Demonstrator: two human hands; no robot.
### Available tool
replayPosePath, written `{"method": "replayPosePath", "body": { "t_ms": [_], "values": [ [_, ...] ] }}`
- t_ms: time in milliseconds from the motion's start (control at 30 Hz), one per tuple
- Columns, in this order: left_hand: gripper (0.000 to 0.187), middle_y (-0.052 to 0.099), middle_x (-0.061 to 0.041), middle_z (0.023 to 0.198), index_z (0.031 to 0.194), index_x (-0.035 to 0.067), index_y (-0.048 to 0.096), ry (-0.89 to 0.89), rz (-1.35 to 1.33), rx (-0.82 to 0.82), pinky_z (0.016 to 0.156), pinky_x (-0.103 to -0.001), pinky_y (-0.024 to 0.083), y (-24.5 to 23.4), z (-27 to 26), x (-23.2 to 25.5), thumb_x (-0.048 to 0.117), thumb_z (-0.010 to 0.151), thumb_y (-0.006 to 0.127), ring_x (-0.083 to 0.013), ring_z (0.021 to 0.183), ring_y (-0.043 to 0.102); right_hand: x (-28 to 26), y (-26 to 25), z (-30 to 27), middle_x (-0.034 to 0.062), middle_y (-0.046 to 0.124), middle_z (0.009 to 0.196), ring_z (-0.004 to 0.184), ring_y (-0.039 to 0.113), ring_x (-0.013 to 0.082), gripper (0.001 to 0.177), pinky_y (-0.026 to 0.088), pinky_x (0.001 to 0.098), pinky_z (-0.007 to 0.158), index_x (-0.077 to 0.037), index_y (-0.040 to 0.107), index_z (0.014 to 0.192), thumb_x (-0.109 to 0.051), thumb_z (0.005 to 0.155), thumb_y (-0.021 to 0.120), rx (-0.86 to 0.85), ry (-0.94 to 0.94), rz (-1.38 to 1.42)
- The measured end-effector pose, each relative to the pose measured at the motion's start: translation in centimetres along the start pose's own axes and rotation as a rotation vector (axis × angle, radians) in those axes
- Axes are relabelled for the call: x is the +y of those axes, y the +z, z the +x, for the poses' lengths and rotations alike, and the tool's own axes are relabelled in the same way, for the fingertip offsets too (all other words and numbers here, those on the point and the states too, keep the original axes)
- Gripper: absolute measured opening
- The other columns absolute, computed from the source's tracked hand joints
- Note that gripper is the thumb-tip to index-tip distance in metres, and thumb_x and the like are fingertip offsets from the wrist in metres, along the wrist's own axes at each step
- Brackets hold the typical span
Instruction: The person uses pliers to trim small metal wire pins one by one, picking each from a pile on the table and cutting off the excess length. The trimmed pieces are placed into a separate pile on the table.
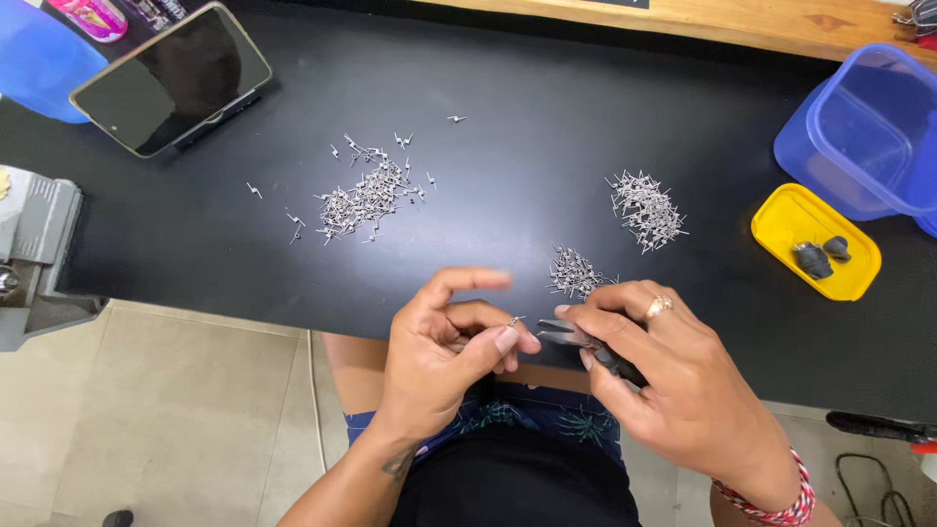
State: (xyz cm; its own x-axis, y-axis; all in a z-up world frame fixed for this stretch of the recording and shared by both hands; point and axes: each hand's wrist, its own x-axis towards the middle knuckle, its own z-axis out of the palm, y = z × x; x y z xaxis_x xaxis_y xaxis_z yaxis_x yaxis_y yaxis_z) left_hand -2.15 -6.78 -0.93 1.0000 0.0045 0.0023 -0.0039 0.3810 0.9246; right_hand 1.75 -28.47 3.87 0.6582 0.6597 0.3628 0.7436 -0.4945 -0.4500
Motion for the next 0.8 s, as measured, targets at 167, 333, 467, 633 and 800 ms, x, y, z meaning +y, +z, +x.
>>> {"method": "replayPosePath", "body": {
  "t_ms": [167, 333, 467, 633, 800],
  "values": [
    [0.005, 0.075, -0.015, 0.084, 0.1, 0.004, 0.069, 0.122, 0.025, 0.004, 0.063, -0.026, 0.06, 0.0, -0.6, -0.8, 0.005, 0.095, 0.071, -0.0169, 0.066, 0.069, -0.4, 0.2, 0.5, 0.012, 0.062, 0.11, 0.094, 0.061, 0.027, 0.032, 0.048, 0.0466, 0.093, -0.007, 0.067, 0.121, -0.007, 0.089, 0.064, 0.003, -0.054, -0.111],
    [0.007, 0.071, -0.011, 0.076, 0.099, 0.002, 0.071, 0.171, 0.108, -0.005, 0.059, -0.025, 0.06, -0.3, -0.9, -0.3, 0.008, 0.096, 0.069, -0.0172, 0.065, 0.071, -0.5, 0.4, 0.5, 0.0111, 0.062, 0.105, 0.089, 0.062, 0.0258, 0.031, 0.052, 0.0446, 0.089, -0.008, 0.069, 0.12, -0.007, 0.09, 0.066, 0.024, -0.088, -0.163],
    [0.003, 0.072, -0.016, 0.078, 0.099, 0.002, 0.067, 0.252, 0.048, -0.162, 0.061, -0.026, 0.057, -1.1, -0.6, -0.2, 0.005, 0.098, 0.067, -0.0199, 0.067, 0.071, -0.3, 0.4, 0.0, 0.0059, 0.064, 0.098, 0.08, 0.064, 0.018, 0.032, 0.053, 0.0332, 0.073, -0.011, 0.069, 0.12, -0.004, 0.089, 0.065, -0.039, -0.086, -0.028],
    [0.002, 0.073, -0.019, 0.087, 0.101, 0.003, 0.066, 0.447, 0.04, -0.246, 0.059, -0.029, 0.057, -1.5, 0.2, -0.7, 0.003, 0.099, 0.066, -0.0244, 0.068, 0.074, -0.6, -0.1, -0.1, 0.0092, 0.063, 0.098, 0.082, 0.065, 0.0201, 0.03, 0.053, 0.0341, 0.073, -0.007, 0.069, 0.119, -0.003, 0.09, 0.063, -0.002, -0.126, -0.003],
    [0.005, 0.065, -0.012, 0.076, 0.106, 0.001, 0.061, 0.636, 0.009, -0.227, 0.068, -0.037, 0.063, -3.2, 0.8, 0.2, 0.0, 0.101, 0.059, -0.0281, 0.074, 0.075, 1.2, -0.1, -2.0, 0.0119, 0.07, 0.112, 0.1, 0.069, 0.0232, 0.024, 0.051, 0.0341, 0.096, -0.006, 0.07, 0.111, -0.009, 0.087, 0.068, 0.058, 0.19, 0.047]
  ]
}}
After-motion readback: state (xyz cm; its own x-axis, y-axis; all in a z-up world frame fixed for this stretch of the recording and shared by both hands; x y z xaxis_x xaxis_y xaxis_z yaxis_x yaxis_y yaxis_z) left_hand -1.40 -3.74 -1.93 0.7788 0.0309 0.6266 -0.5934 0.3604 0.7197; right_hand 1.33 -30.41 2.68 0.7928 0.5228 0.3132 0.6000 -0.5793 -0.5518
